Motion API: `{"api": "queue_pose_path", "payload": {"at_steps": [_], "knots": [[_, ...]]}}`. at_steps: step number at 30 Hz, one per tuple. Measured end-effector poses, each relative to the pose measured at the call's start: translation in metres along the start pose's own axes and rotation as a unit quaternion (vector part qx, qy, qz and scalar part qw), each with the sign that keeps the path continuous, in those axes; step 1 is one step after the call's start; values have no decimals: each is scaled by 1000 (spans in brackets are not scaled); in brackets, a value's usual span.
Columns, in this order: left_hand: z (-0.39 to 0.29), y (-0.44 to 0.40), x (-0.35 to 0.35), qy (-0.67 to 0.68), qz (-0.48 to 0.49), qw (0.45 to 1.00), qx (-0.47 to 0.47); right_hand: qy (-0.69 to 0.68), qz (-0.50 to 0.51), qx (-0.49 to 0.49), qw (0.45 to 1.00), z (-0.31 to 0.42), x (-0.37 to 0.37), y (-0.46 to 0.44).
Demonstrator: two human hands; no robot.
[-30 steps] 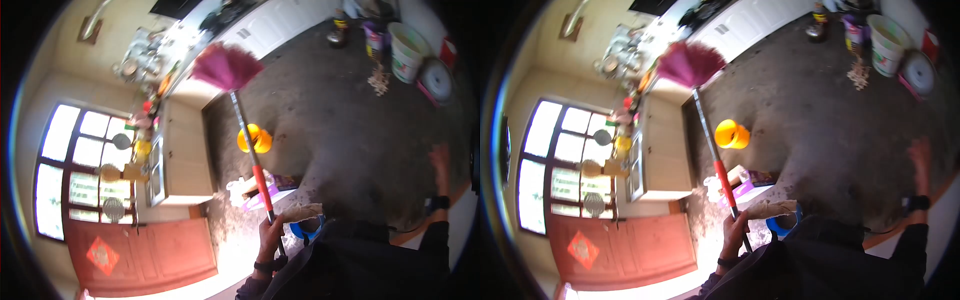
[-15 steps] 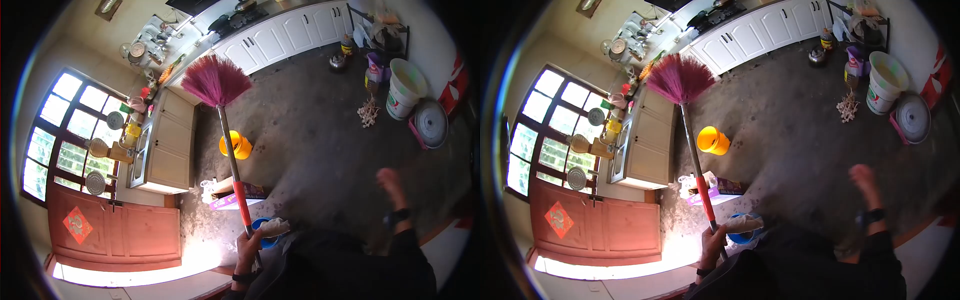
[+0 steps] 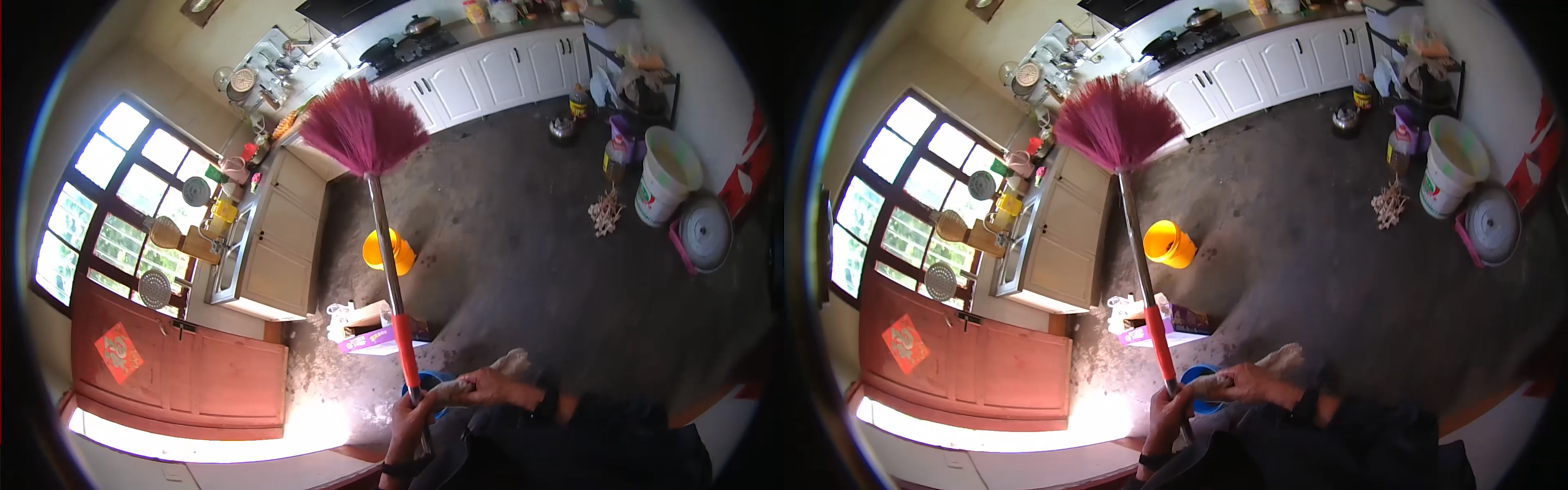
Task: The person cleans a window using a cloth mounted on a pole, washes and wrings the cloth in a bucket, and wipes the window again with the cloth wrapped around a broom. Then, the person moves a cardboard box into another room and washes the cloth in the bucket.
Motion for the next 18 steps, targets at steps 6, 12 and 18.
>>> {"api": "queue_pose_path", "payload": {"at_steps": [6,12,18], "knots": [[29,1,-27,9,-36,999,-22,85,-11,-32,996,11,3,-1],[38,-2,-44,-39,-66,997,-26,16,42,73,996,-2,-8,11],[30,13,-55,26,-35,999,-32,56,-76,104,990,30,-59,15]]}}
Point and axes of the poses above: each hand's wrist, its own y-axis away from the middle knuckle, its own x-axis out of the palm, z = x × y, the point moved 8 cm from there along -y, towards the middle knuckle, and after that the axes turned 15 degrees about -x, right-handed, at the moved point
